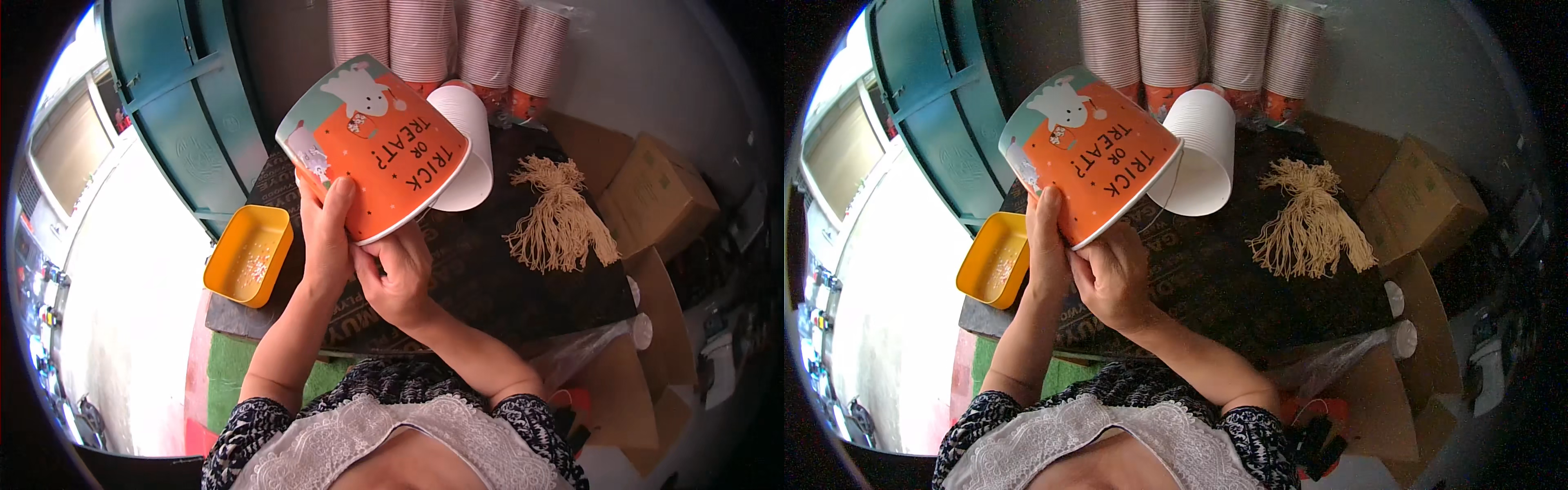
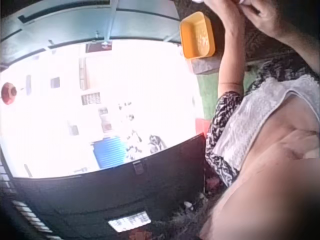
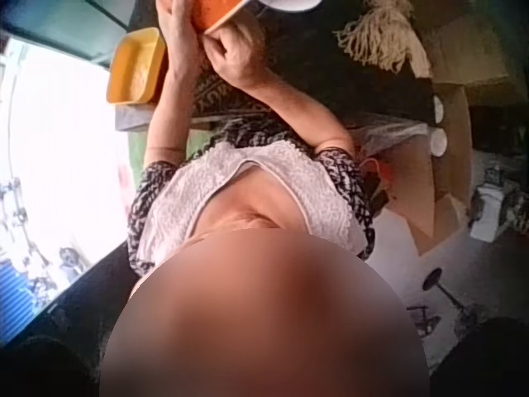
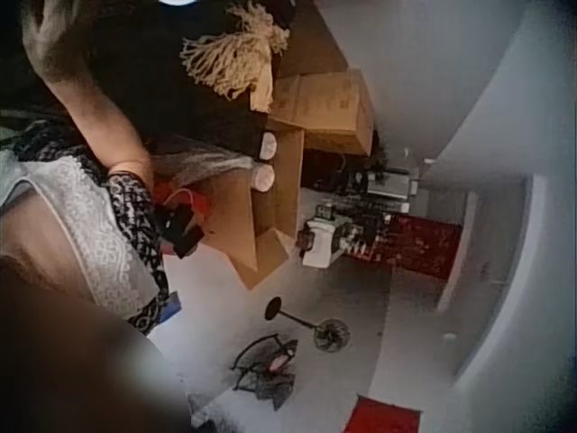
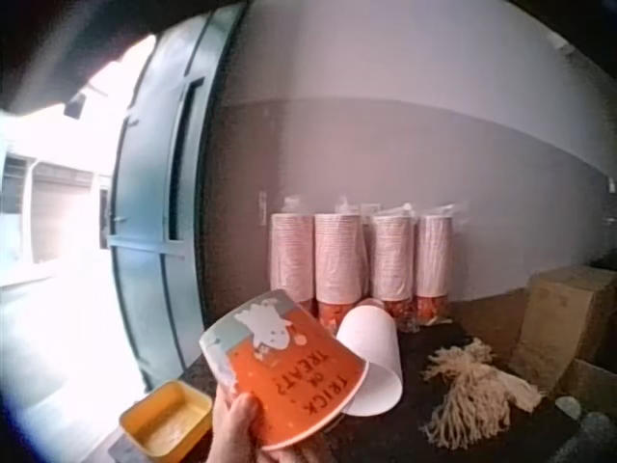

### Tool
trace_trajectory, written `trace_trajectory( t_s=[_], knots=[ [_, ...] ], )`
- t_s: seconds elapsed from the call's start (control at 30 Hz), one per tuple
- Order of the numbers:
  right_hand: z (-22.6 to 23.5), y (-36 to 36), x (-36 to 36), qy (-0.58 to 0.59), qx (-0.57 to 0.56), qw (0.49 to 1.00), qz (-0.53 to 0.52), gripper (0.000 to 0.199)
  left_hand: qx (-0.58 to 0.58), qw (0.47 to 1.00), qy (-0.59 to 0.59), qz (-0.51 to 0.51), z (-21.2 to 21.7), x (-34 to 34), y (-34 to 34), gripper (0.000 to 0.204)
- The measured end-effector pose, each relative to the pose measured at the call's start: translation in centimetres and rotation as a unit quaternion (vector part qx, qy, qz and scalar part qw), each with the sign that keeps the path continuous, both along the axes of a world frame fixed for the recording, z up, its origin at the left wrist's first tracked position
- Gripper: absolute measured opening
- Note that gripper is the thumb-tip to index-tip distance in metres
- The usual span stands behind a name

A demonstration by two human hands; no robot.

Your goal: Threading and tying rope handles onto decorative plastic buckets in a manufacturing setting.

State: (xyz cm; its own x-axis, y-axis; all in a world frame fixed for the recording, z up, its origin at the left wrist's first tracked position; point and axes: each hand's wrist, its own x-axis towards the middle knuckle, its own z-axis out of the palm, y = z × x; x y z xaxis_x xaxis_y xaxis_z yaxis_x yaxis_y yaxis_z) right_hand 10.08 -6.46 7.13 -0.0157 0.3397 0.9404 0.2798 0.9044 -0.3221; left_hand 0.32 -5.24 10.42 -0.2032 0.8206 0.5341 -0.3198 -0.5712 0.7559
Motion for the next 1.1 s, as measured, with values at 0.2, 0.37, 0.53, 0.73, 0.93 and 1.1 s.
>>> trace_trajectory(
  t_s=[0.2,0.37,0.53,0.73,0.93,1.1],
  knots=[
    [-1.1,0.8,-0.5,-0.017,0.02,0.999,-0.025,0.016,-0.005,0.997,-0.072,0.016,-0.2,-0.2,0.3,0.064],
    [0.0,0.2,1.2,-0.061,-0.019,0.998,-0.009,0.013,-0.01,0.989,-0.122,-0.087,-0.2,-2.4,1.4,0.06],
    [2.9,-0.3,3.9,0.124,-0.274,0.931,0.206,0.031,-0.003,0.998,-0.049,-0.029,0.6,-2.8,1.3,0.073],
    [2.9,1.5,4.5,0.224,-0.408,0.805,0.368,0.034,-0.003,0.998,0.059,0.032,0.3,-2.9,0.5,0.083],
    [2.1,2.6,5.2,0.275,-0.435,0.714,0.475,0.034,0.003,0.995,0.096,0.021,1.3,-5.8,0.7,0.094],
    [2.1,3.1,4.9,0.27,-0.438,0.675,0.529,0.034,-0.02,0.988,0.151,0.035,3.4,-7.0,0.5,0.103]
  ],
)
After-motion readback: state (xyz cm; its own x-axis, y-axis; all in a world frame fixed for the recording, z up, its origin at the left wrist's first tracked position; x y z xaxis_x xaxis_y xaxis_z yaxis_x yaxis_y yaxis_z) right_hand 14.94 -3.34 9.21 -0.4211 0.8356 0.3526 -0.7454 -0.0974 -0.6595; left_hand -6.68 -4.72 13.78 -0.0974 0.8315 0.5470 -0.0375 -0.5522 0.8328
